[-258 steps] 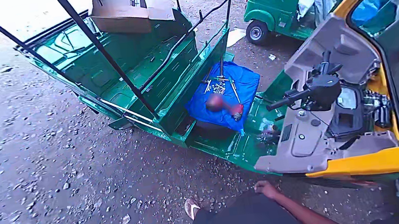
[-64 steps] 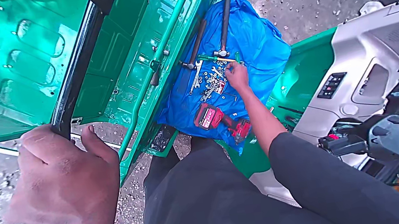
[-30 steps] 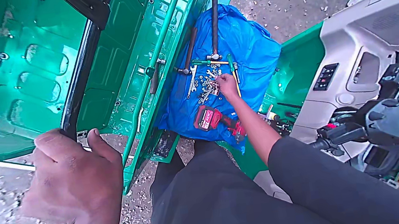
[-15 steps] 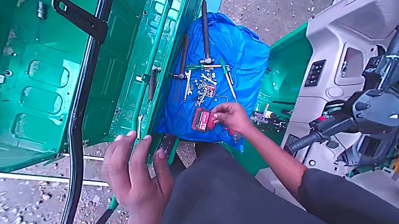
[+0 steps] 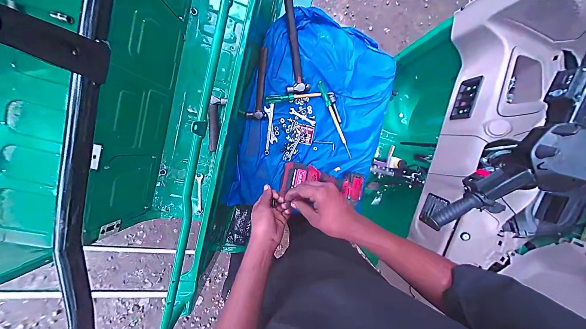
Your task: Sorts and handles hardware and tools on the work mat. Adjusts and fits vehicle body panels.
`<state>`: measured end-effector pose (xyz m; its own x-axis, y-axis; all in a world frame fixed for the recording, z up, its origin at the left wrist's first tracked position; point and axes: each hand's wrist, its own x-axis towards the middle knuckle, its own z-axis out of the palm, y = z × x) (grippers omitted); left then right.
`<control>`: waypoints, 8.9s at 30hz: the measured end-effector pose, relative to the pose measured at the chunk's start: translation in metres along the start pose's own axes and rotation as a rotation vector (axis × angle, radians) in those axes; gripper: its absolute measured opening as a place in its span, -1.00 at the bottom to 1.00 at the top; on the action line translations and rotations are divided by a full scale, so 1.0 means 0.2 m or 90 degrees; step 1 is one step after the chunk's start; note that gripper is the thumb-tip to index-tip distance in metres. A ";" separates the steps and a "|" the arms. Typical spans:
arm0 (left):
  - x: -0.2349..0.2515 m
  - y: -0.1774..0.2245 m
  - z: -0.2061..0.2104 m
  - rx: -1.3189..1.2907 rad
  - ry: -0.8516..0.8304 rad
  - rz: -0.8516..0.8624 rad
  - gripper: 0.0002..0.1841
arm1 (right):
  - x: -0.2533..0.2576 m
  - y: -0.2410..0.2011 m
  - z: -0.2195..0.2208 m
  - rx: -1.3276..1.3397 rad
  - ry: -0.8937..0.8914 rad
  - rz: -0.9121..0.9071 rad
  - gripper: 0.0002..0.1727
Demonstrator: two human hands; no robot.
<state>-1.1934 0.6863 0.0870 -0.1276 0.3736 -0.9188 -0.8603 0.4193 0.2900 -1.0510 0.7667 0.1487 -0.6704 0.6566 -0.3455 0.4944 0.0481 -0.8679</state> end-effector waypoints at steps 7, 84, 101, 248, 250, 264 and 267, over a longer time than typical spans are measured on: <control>0.47 0.25 0.11 0.694 0.107 0.401 -0.36 | 0.57 0.76 -0.20 -0.139 0.246 0.199 -0.79; 1.34 0.32 0.32 1.146 0.144 1.106 -0.52 | 0.70 1.07 0.02 -0.280 0.170 -0.075 -0.45; 1.34 0.32 0.32 1.163 0.147 1.087 -0.51 | 0.61 1.06 -0.01 -0.270 0.239 0.062 -0.67; 0.66 -0.40 0.08 0.944 -0.161 0.504 -0.48 | -0.10 1.12 -0.12 -0.029 0.245 0.248 -0.66; 0.66 -0.40 0.06 0.928 -0.128 0.521 -0.49 | -0.09 1.11 -0.11 -0.065 0.251 0.246 -0.62; 0.64 -0.24 -0.05 0.757 0.044 0.799 -0.58 | 0.11 1.02 -0.12 -0.225 0.058 0.284 -0.60; 0.65 -0.03 -0.01 0.721 0.038 0.816 -0.10 | 0.15 0.98 -0.13 -0.250 0.081 0.264 -0.68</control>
<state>-1.2055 0.7297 -0.0344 -0.4450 0.8949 0.0347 0.5486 0.2418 0.8003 -0.9592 0.8149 -0.0220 -0.3176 0.7647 -0.5607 0.8855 0.0276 -0.4639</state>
